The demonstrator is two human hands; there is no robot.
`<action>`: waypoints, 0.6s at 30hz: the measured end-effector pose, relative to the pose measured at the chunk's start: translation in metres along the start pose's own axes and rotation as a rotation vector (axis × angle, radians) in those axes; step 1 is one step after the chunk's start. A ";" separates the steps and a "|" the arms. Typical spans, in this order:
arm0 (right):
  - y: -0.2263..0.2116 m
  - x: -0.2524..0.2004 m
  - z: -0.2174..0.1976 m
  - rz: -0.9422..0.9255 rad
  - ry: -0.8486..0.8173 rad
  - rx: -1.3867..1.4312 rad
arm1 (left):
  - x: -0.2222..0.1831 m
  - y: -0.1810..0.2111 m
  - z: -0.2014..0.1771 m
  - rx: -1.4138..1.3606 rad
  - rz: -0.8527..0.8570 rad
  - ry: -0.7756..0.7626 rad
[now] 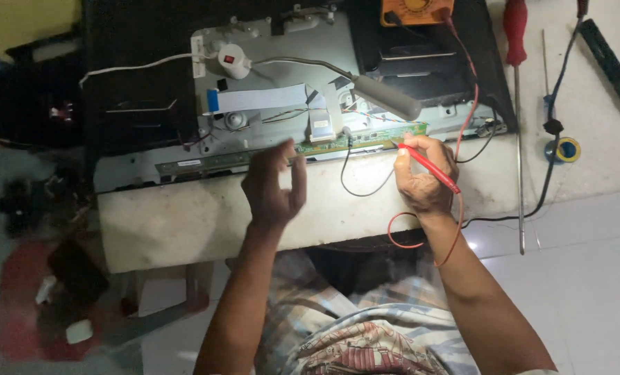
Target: Testing and prying components on a television circuit board using a multimeter and a small tool.
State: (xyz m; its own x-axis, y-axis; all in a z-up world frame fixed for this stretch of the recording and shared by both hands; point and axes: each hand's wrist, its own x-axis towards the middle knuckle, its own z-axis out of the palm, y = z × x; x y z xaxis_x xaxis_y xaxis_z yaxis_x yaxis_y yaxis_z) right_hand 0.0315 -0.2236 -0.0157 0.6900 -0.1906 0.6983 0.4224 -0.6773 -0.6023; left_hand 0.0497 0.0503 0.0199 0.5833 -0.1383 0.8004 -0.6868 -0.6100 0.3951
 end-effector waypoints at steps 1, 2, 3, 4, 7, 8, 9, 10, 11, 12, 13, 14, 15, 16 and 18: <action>0.001 -0.002 0.000 -0.009 -0.002 -0.014 | 0.023 -0.011 -0.005 0.211 0.032 0.096; -0.006 -0.002 -0.001 -0.010 -0.006 -0.001 | 0.034 -0.030 -0.002 0.224 0.030 0.096; -0.012 0.000 -0.002 0.010 -0.033 -0.080 | 0.046 -0.050 0.001 0.302 -0.066 0.014; -0.019 0.001 -0.003 0.031 -0.059 -0.159 | 0.059 -0.070 0.004 0.378 -0.165 -0.067; -0.018 0.000 -0.001 0.061 -0.059 -0.170 | 0.079 -0.123 0.014 0.547 -0.323 -0.386; -0.018 0.002 -0.001 0.057 -0.056 -0.167 | 0.086 -0.122 0.011 0.550 -0.321 -0.382; -0.019 0.001 -0.002 0.058 -0.059 -0.171 | 0.092 -0.121 0.009 0.548 -0.261 -0.411; -0.019 0.001 -0.002 0.059 -0.061 -0.175 | 0.098 -0.120 0.007 0.545 -0.200 -0.440; -0.019 0.001 -0.001 0.063 -0.062 -0.177 | 0.099 -0.128 0.008 0.544 -0.200 -0.444; -0.019 0.001 0.000 0.069 -0.067 -0.184 | 0.100 -0.135 0.010 0.610 -0.205 -0.504; -0.019 0.001 -0.001 0.075 -0.075 -0.195 | 0.099 -0.142 0.013 0.671 -0.211 -0.564; -0.019 0.001 -0.002 0.079 -0.078 -0.201 | 0.099 -0.147 0.014 0.665 -0.212 -0.569; -0.018 0.001 -0.002 0.070 -0.074 -0.194 | 0.100 -0.153 0.014 0.659 -0.203 -0.609; -0.019 0.002 -0.002 0.061 -0.070 -0.187 | 0.101 -0.158 0.013 0.653 -0.193 -0.648; -0.019 0.003 -0.001 0.065 -0.070 -0.182 | 0.095 -0.163 0.012 0.645 -0.124 -0.606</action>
State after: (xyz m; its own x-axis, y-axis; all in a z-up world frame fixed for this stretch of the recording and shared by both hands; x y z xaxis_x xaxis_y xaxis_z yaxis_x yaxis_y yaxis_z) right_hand 0.0247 -0.2117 -0.0021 0.7542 -0.1921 0.6280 0.2671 -0.7839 -0.5606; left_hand 0.2221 0.1273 0.0269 0.8918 -0.3190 0.3208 -0.3323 -0.9431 -0.0141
